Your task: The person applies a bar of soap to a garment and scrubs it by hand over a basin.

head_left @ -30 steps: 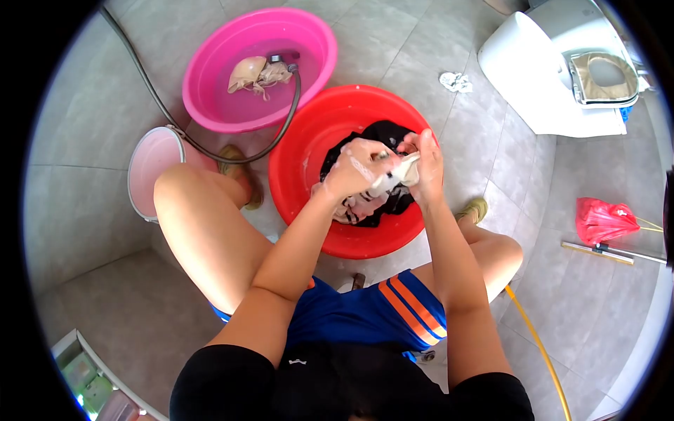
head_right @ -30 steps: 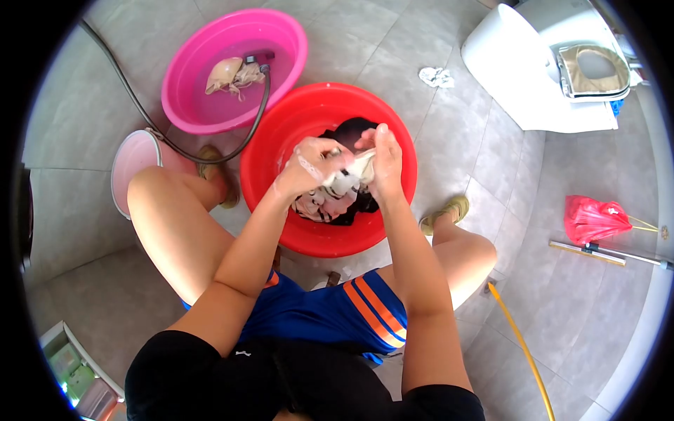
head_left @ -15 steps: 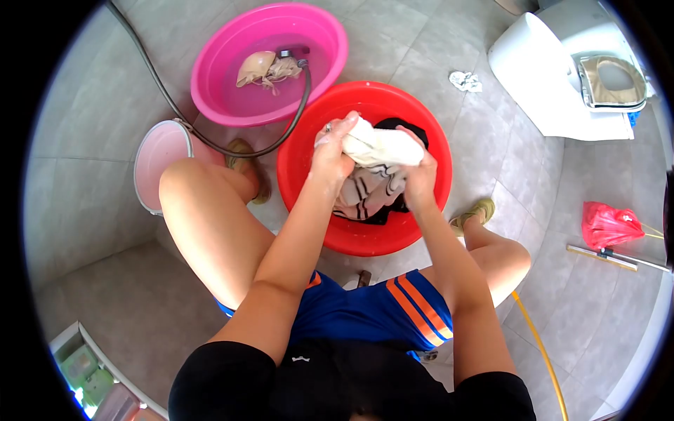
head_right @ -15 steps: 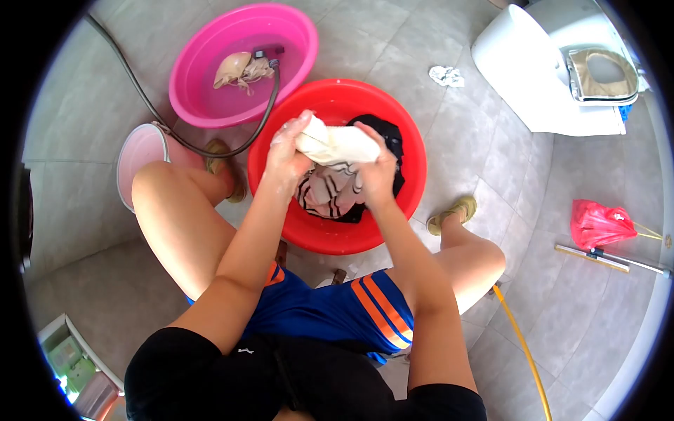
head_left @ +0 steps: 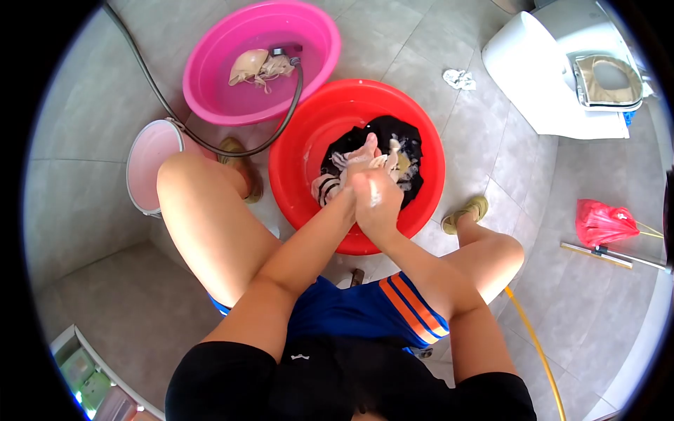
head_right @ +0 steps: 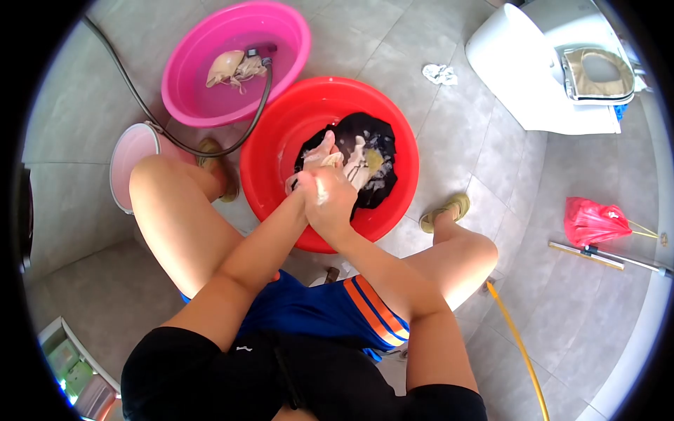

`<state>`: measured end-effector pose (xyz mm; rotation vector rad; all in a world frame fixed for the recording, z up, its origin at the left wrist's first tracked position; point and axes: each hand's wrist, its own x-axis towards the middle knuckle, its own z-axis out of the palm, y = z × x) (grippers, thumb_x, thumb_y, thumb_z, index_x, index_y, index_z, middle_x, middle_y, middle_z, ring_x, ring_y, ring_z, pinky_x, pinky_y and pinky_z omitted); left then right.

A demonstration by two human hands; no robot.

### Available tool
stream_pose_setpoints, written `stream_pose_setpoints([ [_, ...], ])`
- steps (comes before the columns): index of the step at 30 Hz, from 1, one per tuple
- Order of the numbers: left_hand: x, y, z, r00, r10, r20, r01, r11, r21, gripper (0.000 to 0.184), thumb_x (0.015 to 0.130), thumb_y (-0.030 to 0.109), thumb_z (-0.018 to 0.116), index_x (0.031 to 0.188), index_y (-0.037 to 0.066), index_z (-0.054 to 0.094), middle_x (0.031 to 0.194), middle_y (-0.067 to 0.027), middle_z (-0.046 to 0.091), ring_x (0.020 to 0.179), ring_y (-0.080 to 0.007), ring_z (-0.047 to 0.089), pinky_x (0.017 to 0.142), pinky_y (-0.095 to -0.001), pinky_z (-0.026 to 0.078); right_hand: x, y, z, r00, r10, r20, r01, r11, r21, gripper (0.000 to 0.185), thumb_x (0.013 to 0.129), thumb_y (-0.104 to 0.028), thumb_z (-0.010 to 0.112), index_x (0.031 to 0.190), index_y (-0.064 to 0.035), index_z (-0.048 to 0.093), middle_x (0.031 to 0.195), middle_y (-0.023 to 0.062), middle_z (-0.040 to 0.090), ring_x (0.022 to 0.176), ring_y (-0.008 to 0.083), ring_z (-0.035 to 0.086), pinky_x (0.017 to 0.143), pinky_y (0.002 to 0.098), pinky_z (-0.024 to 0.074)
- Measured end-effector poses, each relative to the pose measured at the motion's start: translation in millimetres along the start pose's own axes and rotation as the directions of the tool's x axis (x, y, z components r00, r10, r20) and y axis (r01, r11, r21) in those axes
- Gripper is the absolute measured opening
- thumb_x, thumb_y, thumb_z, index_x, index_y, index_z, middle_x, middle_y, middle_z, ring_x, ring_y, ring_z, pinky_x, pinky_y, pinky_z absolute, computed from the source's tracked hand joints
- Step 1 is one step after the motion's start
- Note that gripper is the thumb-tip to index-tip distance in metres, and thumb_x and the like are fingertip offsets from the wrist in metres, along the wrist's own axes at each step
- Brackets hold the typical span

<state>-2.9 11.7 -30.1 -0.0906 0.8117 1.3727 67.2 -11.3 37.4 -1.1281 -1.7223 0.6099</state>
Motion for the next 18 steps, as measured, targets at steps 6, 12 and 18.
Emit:
stream_pose_setpoints([
  [6, -48.2, -4.9, 49.5, 0.994, 0.008, -0.105, 0.022, 0.961, 0.275, 0.025, 0.090, 0.027, 0.056, 0.075, 0.007, 0.059, 0.074, 0.0011, 0.057, 0.065, -0.0095, 0.054, 0.053, -0.0283, 0.041, 40.7, 31.0, -13.7, 0.907, 0.399, -0.135, -0.395, 0.917, 0.061, 0.034, 0.092, -0.023, 0.053, 0.067, 0.0002, 0.056, 0.054, 0.0127, 0.055, 0.048, 0.0161, 0.050, 0.051, 0.0309, 0.0433],
  [12, -22.6, 7.9, 8.9, 0.979, 0.027, 0.201, -0.021, 0.999, -0.030, 0.015, 0.090, 0.020, 0.056, 0.080, 0.010, 0.059, 0.069, 0.0013, 0.053, 0.059, -0.0105, 0.053, 0.053, -0.0258, 0.043, 6.6, -18.7, 3.9, 0.997, -0.057, -0.053, 0.061, 0.995, 0.074, 0.029, 0.094, -0.021, 0.052, 0.073, -0.0014, 0.056, 0.065, 0.0029, 0.052, 0.063, 0.0099, 0.048, 0.055, 0.0286, 0.0393],
  [18, -37.3, 4.1, 31.0, 0.992, 0.119, 0.033, -0.122, 0.985, 0.123, 0.017, 0.090, 0.021, 0.057, 0.080, 0.008, 0.059, 0.070, 0.0023, 0.054, 0.058, -0.0091, 0.052, 0.052, -0.0262, 0.041, 10.9, -7.1, 6.6, 0.956, 0.268, -0.120, -0.226, 0.931, 0.286, 0.039, 0.095, -0.030, 0.050, 0.068, -0.0016, 0.054, 0.061, 0.0025, 0.054, 0.060, 0.0106, 0.050, 0.055, 0.0283, 0.0414],
])
